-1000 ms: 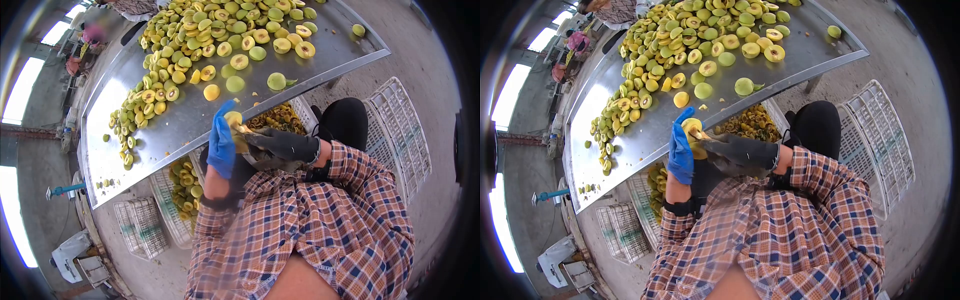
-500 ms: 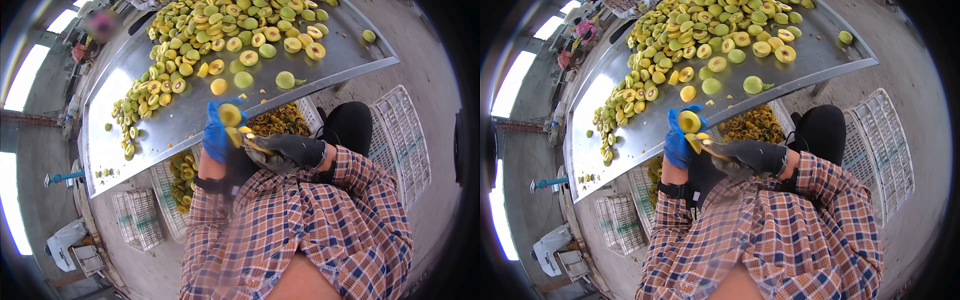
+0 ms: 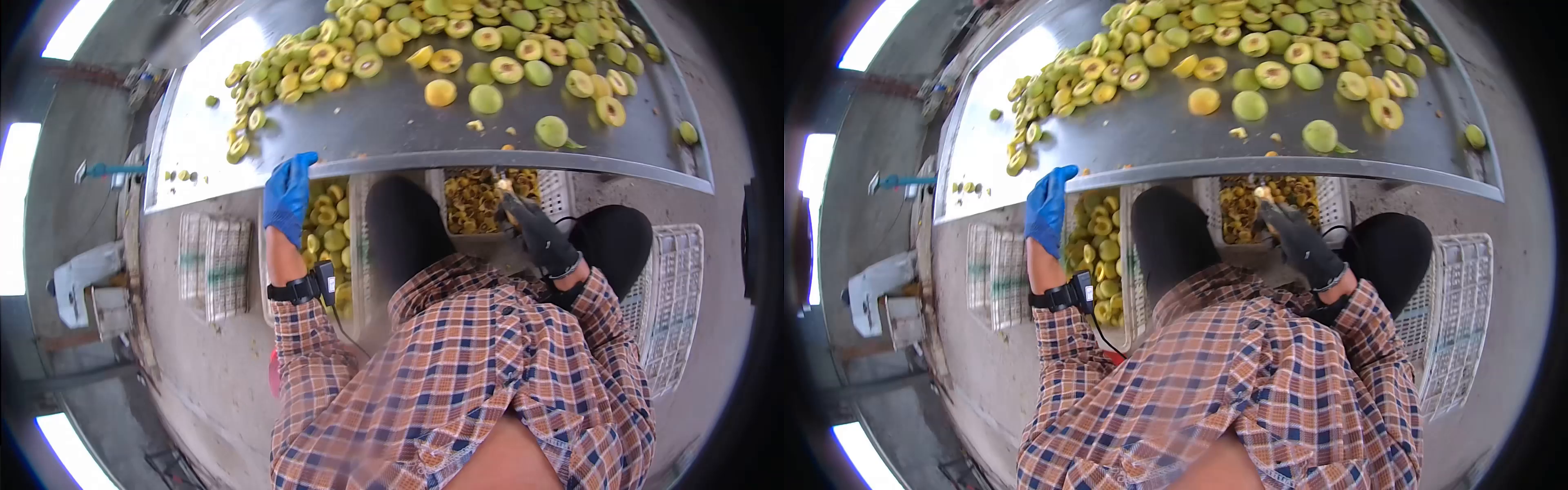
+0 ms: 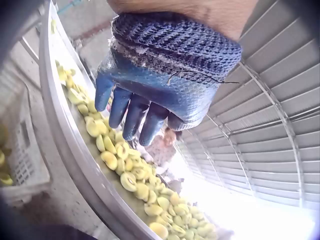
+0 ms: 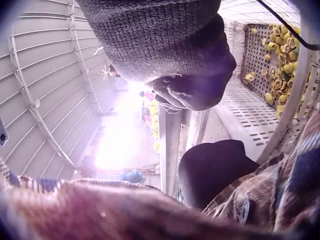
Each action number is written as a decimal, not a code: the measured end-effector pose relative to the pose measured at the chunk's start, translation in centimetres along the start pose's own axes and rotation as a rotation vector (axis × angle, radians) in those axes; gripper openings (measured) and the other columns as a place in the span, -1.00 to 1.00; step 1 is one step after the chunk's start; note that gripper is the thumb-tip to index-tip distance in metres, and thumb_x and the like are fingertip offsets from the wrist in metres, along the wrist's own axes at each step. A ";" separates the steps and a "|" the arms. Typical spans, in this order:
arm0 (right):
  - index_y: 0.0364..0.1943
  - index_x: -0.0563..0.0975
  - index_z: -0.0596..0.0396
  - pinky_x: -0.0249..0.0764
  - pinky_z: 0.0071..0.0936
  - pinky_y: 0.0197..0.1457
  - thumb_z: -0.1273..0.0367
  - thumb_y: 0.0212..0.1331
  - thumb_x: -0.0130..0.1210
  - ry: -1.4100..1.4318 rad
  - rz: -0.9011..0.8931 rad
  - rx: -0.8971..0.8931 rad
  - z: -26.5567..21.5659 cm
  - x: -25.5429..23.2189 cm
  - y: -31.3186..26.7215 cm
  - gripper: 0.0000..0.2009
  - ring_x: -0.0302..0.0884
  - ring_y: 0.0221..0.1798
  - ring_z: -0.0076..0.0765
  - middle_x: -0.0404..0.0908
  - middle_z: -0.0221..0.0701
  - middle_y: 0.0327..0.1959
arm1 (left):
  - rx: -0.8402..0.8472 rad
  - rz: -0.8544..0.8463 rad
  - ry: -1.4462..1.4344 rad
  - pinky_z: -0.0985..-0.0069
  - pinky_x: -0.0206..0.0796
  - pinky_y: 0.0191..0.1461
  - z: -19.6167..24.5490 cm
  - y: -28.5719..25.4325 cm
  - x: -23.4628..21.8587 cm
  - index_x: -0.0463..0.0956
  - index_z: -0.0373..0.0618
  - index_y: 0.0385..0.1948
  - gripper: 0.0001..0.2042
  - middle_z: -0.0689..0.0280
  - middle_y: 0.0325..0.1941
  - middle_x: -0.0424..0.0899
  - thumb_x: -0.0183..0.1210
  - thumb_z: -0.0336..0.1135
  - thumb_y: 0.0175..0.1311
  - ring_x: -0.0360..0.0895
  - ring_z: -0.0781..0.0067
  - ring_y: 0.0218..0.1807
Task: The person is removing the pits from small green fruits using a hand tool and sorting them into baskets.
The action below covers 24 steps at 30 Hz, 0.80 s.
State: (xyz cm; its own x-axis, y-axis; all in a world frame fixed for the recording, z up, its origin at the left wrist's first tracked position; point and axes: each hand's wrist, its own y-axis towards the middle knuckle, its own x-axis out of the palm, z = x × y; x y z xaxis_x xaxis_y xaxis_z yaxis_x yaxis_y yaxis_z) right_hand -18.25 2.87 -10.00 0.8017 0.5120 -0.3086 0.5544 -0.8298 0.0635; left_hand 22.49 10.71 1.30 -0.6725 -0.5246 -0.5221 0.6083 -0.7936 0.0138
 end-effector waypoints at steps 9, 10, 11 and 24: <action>-0.24 0.49 0.07 0.16 -0.69 -0.68 0.11 0.34 -0.03 0.620 0.135 0.554 -4.8 -0.9 0.0 -0.70 0.29 -0.66 -0.71 0.40 -0.58 -0.57 | 0.681 -0.380 0.460 0.29 0.30 0.21 6.2 11.2 21.8 0.51 0.02 0.05 -0.55 0.11 0.17 0.49 0.21 -0.08 0.10 0.48 0.08 0.15; -0.23 0.48 0.07 0.15 -0.70 -0.68 0.12 0.35 -0.04 0.561 0.100 0.569 -4.8 -1.1 -0.1 -0.70 0.27 -0.68 -0.71 0.39 -0.58 -0.59 | 0.623 -0.458 0.576 0.25 0.28 0.23 6.4 11.5 23.6 0.48 0.04 0.08 -0.50 0.12 0.19 0.48 0.22 -0.06 0.06 0.47 0.04 0.14; -0.22 0.47 0.07 0.14 -0.70 -0.67 0.12 0.35 -0.05 0.501 0.063 0.583 -4.6 -1.2 -0.3 -0.71 0.25 -0.70 -0.72 0.39 -0.59 -0.60 | 0.562 -0.527 0.696 0.21 0.26 0.25 6.5 11.7 25.3 0.45 0.06 0.12 -0.46 0.12 0.20 0.46 0.23 -0.04 0.03 0.46 0.00 0.14; 0.04 0.44 0.12 0.21 -0.72 -0.50 0.25 0.37 -0.04 0.578 0.030 0.158 -7.3 0.3 3.6 -0.71 0.25 -0.55 -0.78 0.38 -0.62 -0.54 | 0.248 -0.910 -0.811 0.49 0.41 0.05 10.8 -1.9 20.5 0.31 -0.22 0.20 -0.57 0.17 0.08 0.51 0.10 -0.35 0.30 0.51 0.35 0.03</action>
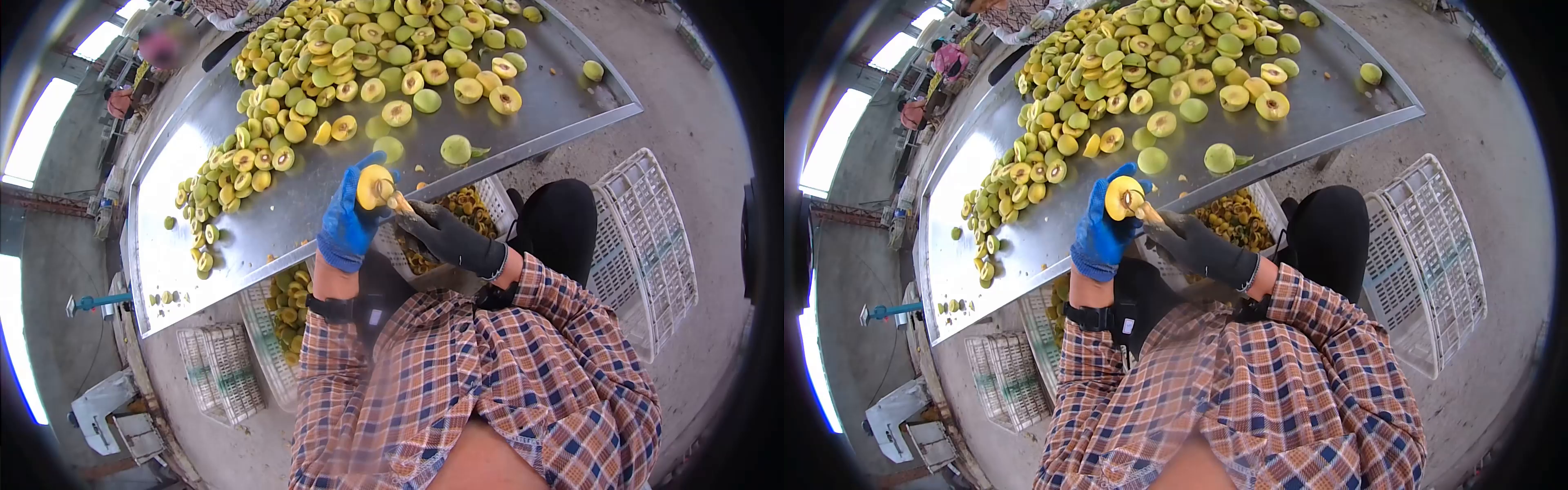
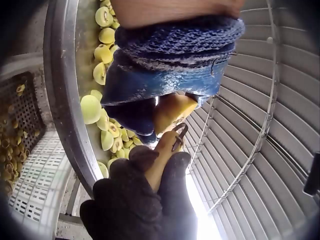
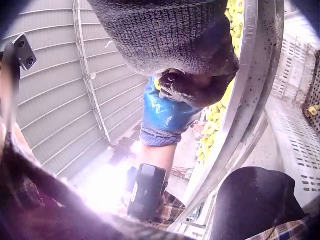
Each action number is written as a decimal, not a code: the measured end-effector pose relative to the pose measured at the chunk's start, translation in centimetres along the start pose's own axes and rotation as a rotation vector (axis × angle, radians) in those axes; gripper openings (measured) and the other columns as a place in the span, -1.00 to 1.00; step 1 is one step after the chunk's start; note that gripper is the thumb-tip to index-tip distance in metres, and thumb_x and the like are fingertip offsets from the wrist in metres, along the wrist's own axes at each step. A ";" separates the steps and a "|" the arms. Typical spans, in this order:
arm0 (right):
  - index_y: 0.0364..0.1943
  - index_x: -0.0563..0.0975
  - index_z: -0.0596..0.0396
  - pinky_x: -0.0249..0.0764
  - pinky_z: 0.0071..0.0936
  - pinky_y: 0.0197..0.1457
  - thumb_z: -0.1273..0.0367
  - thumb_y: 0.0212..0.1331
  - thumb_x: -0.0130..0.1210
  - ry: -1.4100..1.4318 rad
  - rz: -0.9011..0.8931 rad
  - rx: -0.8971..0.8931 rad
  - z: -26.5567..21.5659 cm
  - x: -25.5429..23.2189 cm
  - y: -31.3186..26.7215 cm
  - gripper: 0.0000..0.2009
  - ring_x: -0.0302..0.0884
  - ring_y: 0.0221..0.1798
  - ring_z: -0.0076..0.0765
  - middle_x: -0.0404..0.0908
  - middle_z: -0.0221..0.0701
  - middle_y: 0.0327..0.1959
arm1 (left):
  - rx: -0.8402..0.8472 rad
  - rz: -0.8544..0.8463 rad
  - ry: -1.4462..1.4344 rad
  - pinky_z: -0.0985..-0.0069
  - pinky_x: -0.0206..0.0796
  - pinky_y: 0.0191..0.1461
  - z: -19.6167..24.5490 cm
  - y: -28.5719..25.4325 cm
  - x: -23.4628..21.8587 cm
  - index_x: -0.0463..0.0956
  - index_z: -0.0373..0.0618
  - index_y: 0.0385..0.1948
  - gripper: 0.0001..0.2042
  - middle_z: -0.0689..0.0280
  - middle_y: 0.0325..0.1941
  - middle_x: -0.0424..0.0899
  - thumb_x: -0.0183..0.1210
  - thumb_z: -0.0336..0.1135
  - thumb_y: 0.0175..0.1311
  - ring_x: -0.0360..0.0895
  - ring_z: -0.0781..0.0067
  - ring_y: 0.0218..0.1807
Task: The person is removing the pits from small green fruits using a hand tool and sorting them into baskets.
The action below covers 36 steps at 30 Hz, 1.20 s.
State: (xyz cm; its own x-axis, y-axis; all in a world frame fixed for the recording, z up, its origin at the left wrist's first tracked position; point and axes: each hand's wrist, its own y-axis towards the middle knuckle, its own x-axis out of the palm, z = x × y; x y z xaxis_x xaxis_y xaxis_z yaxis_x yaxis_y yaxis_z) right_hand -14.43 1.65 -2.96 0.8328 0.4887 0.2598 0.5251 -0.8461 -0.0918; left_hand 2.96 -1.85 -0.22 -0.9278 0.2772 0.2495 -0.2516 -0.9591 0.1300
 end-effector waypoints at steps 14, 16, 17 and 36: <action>-0.10 0.46 0.13 0.25 -0.68 -0.45 0.24 0.39 -0.08 -0.112 -0.035 -0.255 0.6 1.0 -1.2 -0.75 0.31 -0.49 -0.71 0.42 -0.58 -0.51 | 0.018 0.230 -0.009 0.47 0.36 0.12 -1.7 -1.6 2.5 0.37 -0.23 0.06 -0.60 0.19 -0.07 0.56 -0.19 -0.08 0.46 0.49 0.37 0.02; -0.15 0.48 0.14 0.24 -0.69 -0.45 0.21 0.40 -0.10 -0.299 -0.035 -0.442 -0.4 0.8 -1.7 -0.73 0.32 -0.48 -0.70 0.41 -0.58 -0.52 | 0.043 0.214 0.001 0.47 0.36 0.11 -1.3 -2.0 3.4 0.40 -0.23 0.02 -0.61 0.19 -0.08 0.56 -0.18 -0.09 0.45 0.49 0.38 -0.01; -0.18 0.48 0.12 0.23 -0.70 -0.45 0.18 0.40 -0.11 0.010 -0.106 -0.125 -1.1 0.6 -2.0 -0.72 0.32 -0.48 -0.69 0.40 -0.57 -0.52 | 0.067 0.200 0.007 0.47 0.36 0.10 -1.1 -2.1 3.7 0.42 -0.23 -0.01 -0.63 0.19 -0.09 0.56 -0.17 -0.10 0.45 0.50 0.40 -0.04; -0.02 0.44 0.17 0.38 -0.63 -0.30 0.26 0.39 -0.07 0.112 -0.036 0.035 -0.8 0.1 -1.9 -0.73 0.42 -0.38 -0.65 0.48 -0.55 -0.41 | 0.311 0.115 0.759 0.51 0.41 0.05 1.1 -1.6 3.5 0.26 -0.23 0.21 -0.51 0.20 -0.08 0.54 -0.18 -0.01 0.46 0.56 0.37 -0.11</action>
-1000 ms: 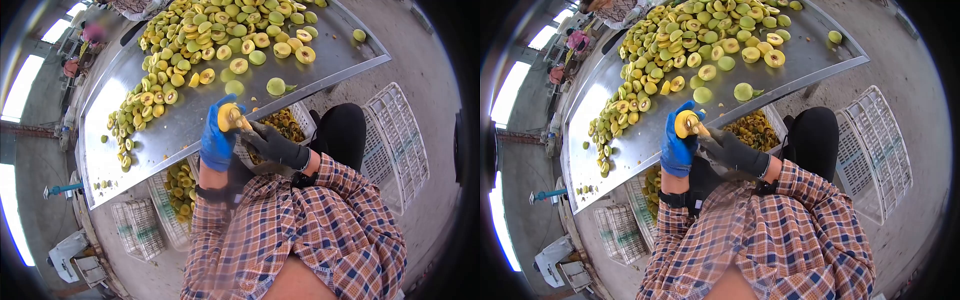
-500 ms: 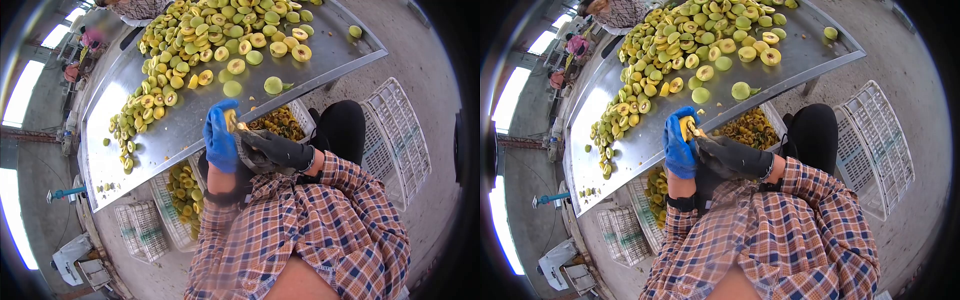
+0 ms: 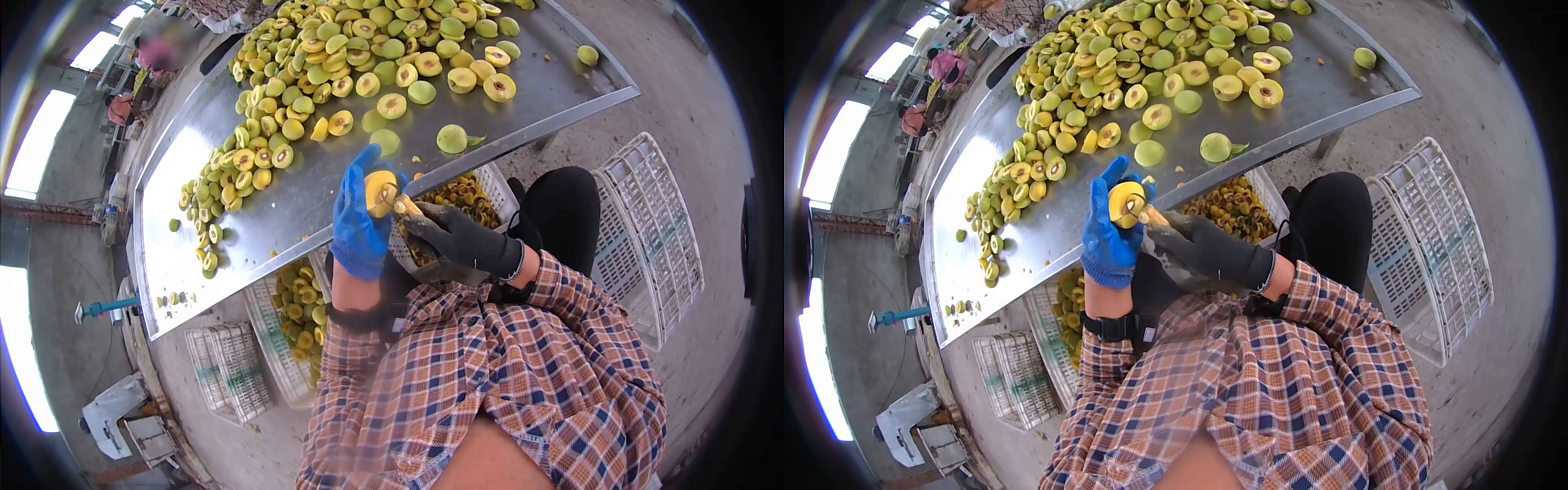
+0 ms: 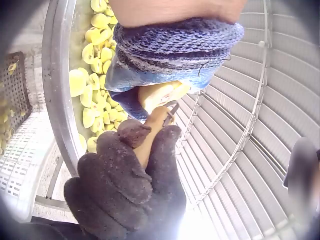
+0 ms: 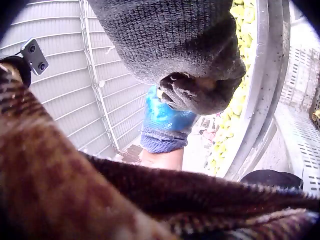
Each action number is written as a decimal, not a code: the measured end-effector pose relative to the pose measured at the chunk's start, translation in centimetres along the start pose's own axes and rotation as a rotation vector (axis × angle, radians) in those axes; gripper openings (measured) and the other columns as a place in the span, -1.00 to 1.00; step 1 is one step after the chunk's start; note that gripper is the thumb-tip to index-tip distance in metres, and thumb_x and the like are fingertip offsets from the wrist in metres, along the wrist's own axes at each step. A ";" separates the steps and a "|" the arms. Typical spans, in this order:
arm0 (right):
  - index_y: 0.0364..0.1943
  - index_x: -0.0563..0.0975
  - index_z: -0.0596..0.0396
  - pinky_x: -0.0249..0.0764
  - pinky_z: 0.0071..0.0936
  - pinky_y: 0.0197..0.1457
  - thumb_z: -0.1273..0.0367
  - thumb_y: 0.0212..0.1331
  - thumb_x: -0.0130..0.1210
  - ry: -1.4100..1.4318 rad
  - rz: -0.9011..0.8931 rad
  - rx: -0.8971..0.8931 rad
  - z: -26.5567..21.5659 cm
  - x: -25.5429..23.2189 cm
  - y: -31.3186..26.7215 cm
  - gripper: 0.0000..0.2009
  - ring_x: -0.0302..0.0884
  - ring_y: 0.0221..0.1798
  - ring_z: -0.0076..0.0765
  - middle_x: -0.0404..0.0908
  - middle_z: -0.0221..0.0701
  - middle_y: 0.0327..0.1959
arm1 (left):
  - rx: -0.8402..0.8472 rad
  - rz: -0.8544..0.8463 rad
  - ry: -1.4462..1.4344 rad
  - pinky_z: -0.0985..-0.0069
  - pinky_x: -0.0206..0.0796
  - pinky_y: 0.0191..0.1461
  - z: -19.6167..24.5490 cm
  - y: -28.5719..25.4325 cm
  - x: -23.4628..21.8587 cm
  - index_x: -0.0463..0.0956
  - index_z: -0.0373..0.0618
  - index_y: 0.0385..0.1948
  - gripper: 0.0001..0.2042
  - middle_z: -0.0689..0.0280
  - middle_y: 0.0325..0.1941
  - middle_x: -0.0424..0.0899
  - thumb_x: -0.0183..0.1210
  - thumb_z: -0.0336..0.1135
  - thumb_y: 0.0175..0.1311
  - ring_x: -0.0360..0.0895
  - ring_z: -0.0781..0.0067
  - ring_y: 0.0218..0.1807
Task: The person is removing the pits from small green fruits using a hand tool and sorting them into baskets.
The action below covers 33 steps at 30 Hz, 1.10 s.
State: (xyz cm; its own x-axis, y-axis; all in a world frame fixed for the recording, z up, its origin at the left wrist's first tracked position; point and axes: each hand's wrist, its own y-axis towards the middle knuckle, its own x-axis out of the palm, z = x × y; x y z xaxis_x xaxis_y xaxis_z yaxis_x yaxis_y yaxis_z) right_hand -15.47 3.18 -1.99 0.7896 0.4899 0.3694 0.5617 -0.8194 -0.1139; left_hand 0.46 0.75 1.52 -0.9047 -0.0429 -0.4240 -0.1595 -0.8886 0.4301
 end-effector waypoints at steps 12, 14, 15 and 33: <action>-0.09 0.41 0.23 0.41 -0.20 -0.38 0.30 0.26 0.05 -0.831 0.044 -0.537 0.9 -1.4 0.7 -0.72 0.52 -0.39 0.14 0.55 -0.01 -0.42 | -0.563 0.036 -0.767 0.56 0.44 -0.14 -0.8 -0.6 0.2 0.48 -0.23 -0.06 -0.31 0.27 -0.24 0.59 -0.38 0.29 0.39 0.51 0.49 -0.29; -0.11 0.41 0.24 0.41 -0.18 -0.39 0.30 0.25 0.05 -0.911 0.002 -0.460 0.6 -2.4 1.1 -0.73 0.52 -0.40 0.15 0.54 0.00 -0.43 | -0.533 -0.048 -0.635 0.59 0.42 -0.17 -2.3 -0.2 -0.2 0.49 -0.21 -0.06 -0.30 0.27 -0.21 0.59 -0.38 0.31 0.38 0.51 0.50 -0.28; -0.14 0.40 0.24 0.40 -0.17 -0.41 0.29 0.25 0.05 -0.990 -0.039 -0.386 0.5 -2.7 1.1 -0.73 0.51 -0.41 0.15 0.52 0.01 -0.44 | -0.496 -0.133 -0.501 0.62 0.40 -0.20 -2.6 0.0 -0.4 0.50 -0.19 -0.06 -0.29 0.27 -0.19 0.59 -0.39 0.32 0.37 0.50 0.51 -0.27; -0.28 0.53 0.11 0.22 -0.72 -0.52 0.07 0.37 -0.08 -0.052 -0.172 0.151 -0.8 -0.7 -0.8 -0.63 0.28 -0.58 -0.73 0.45 -0.57 -0.57 | -0.503 -0.077 -0.974 0.41 0.40 -0.06 -1.3 0.5 -0.1 0.55 -0.28 -0.53 -0.37 0.13 -0.39 0.65 -0.29 0.09 0.47 0.58 0.28 -0.30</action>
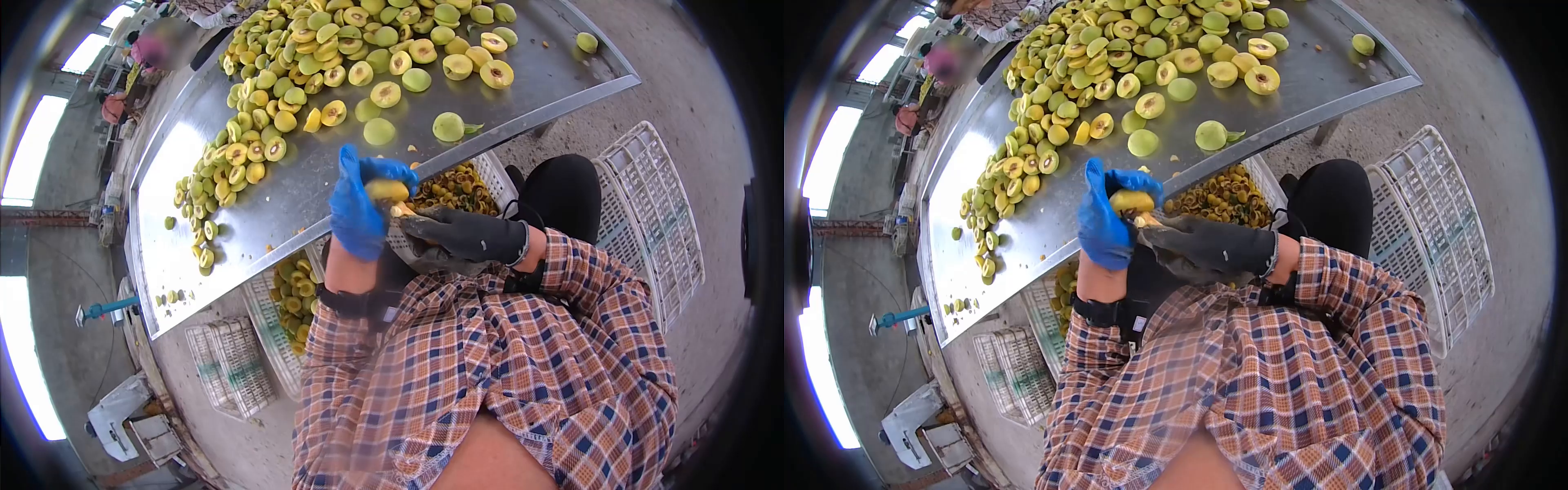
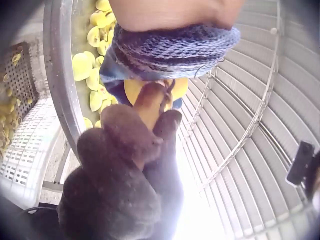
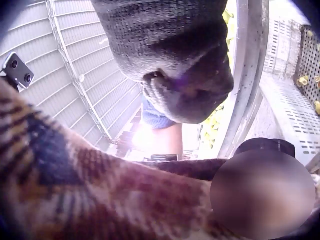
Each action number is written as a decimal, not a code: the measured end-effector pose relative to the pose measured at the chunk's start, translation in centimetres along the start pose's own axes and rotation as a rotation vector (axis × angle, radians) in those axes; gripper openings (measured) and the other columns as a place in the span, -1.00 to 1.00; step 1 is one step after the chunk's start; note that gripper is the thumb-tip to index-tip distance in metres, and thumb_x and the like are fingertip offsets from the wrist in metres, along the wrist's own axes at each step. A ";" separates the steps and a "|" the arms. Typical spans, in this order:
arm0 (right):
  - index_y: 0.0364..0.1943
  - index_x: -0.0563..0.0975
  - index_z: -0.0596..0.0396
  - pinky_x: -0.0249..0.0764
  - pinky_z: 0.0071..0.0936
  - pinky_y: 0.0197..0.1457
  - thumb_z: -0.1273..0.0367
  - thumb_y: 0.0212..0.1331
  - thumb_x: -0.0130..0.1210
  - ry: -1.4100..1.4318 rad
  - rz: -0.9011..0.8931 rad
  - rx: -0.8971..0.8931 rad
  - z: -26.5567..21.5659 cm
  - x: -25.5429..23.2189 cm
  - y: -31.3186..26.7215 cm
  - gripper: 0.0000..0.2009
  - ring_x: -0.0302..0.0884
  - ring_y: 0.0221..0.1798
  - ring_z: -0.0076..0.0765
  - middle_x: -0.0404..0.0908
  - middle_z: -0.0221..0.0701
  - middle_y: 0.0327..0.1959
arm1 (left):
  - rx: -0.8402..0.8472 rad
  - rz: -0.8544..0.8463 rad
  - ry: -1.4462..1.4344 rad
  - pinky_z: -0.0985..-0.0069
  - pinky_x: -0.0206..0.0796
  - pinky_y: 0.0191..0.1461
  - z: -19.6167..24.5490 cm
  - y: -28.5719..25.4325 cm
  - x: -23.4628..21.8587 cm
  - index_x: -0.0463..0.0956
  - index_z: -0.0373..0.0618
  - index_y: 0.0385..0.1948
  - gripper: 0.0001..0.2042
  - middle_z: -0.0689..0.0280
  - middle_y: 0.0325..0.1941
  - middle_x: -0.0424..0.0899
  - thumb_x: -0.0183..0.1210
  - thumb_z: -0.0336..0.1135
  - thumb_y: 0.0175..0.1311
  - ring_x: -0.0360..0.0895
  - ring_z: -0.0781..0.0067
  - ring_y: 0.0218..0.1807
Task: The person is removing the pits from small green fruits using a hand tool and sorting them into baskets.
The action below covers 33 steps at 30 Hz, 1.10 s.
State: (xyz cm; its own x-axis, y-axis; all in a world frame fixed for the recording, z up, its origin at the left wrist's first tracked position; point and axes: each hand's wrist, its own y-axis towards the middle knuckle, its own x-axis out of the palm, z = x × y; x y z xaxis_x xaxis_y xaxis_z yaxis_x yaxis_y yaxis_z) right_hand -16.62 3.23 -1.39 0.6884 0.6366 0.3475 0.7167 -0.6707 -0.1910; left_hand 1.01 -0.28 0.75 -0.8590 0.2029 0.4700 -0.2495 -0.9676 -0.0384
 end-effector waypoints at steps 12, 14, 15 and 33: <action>-0.38 0.51 0.09 0.21 -0.68 -0.55 -0.04 0.36 -0.19 0.077 0.023 0.192 1.4 -1.1 -0.6 -0.52 0.27 -0.64 -0.66 0.40 -0.54 -0.62 | -0.143 0.265 -0.767 0.26 0.45 -0.17 -0.6 4.6 -3.1 0.55 -0.10 -0.39 -0.64 0.25 -0.37 0.61 -0.02 0.01 0.36 0.58 0.29 -0.33; -0.36 0.51 0.09 0.25 -0.67 -0.52 -0.05 0.35 -0.21 -0.145 0.152 0.227 3.9 -2.4 -0.7 -0.51 0.31 -0.62 -0.63 0.43 -0.52 -0.61 | -0.075 0.455 0.013 0.24 0.45 -0.15 -0.4 6.4 -5.2 0.56 -0.04 -0.35 -0.78 0.27 -0.36 0.61 0.08 -0.11 0.26 0.58 0.28 -0.29; -0.35 0.52 0.09 0.28 -0.63 -0.51 -0.05 0.35 -0.19 -0.089 0.195 0.269 5.4 -3.3 -0.9 -0.52 0.34 -0.60 -0.59 0.44 -0.51 -0.60 | -0.041 0.427 0.423 0.27 0.46 -0.12 -1.3 7.9 -7.3 0.58 0.00 -0.18 -0.73 0.26 -0.29 0.63 0.15 -0.12 0.14 0.59 0.27 -0.27; 0.07 0.43 0.12 0.30 -0.77 -0.37 0.23 0.40 -0.09 -0.087 0.282 -0.210 0.4 -1.8 1.3 -0.69 0.33 -0.42 -0.78 0.48 -0.58 -0.38 | -0.353 -0.075 -0.231 0.29 0.41 0.10 -0.4 3.5 -4.9 0.34 -0.22 0.15 -0.49 0.14 0.09 0.52 0.10 -0.03 0.31 0.51 0.26 0.05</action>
State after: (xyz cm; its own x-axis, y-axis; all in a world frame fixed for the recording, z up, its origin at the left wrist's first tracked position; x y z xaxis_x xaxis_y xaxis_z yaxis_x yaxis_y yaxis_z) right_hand -16.95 1.36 -2.60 0.8690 0.4395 0.2271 0.4652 -0.8822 -0.0727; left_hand 4.14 -4.56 -2.06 -0.7200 0.1926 0.6667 -0.4793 -0.8327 -0.2771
